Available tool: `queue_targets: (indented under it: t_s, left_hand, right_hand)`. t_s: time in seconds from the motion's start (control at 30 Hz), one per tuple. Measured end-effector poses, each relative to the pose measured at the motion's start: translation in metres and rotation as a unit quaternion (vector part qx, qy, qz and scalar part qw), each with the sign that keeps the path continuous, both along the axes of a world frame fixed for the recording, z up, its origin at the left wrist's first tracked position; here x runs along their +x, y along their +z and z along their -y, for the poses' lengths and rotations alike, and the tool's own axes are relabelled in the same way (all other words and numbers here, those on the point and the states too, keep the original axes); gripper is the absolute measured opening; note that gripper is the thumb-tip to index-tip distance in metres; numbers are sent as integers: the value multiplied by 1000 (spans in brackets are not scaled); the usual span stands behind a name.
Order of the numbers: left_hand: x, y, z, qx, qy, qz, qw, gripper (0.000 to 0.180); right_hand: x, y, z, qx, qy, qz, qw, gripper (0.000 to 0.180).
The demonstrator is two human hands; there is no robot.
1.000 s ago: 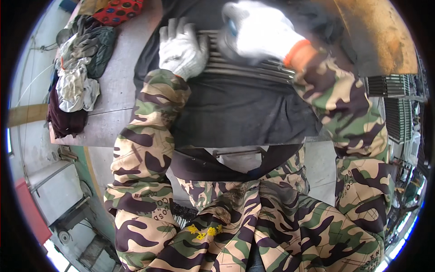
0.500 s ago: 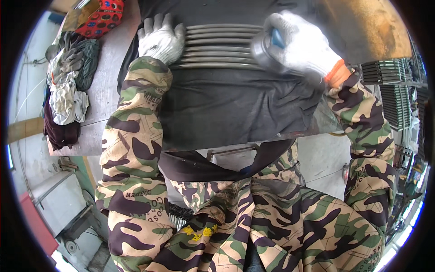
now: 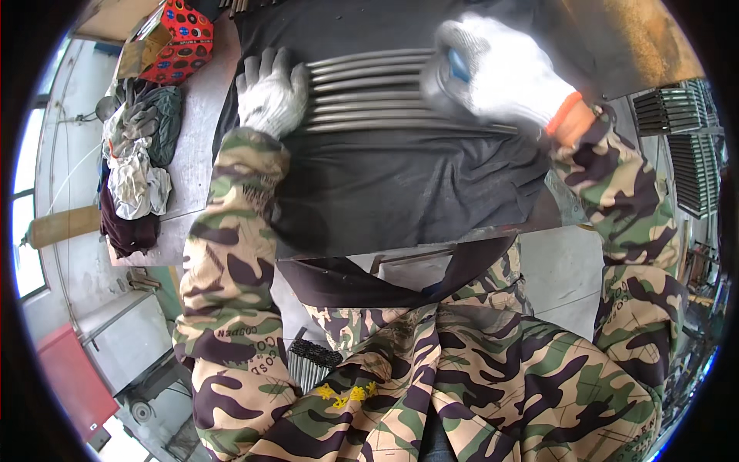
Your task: The person is sanding the ends of a bundle of metal pipes using a handheld power sander at a workbench.
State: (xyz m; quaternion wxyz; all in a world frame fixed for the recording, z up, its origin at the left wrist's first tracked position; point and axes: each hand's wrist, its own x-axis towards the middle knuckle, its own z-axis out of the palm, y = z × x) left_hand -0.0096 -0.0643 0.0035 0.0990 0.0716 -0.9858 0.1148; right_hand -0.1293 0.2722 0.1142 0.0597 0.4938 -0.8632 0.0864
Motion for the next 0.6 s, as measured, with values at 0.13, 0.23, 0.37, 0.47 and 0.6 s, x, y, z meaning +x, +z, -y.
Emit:
queue_targets:
  t_s: [0.13, 0.23, 0.37, 0.47, 0.6]
  left_hand:
    - [-14, -10, -2, 51, 27, -98, 994, 59]
    - [15, -2, -9, 76, 10, -95, 992, 59]
    - [23, 4, -29, 45, -33, -147, 988, 59]
    - [37, -6, -29, 16, -50, -178, 983, 61]
    - [55, 3, -42, 104, -52, -133, 984, 73]
  right_hand:
    - [4, -3, 6, -37, 4, -38, 999, 28]
    - [4, 13, 38, 1, -21, 21, 1000, 25]
    - [-9, 21, 46, -3, -20, 30, 999, 25]
    - [-14, 24, 56, 20, -56, 49, 997, 29]
    - [-28, 17, 57, 62, -85, 18, 994, 33]
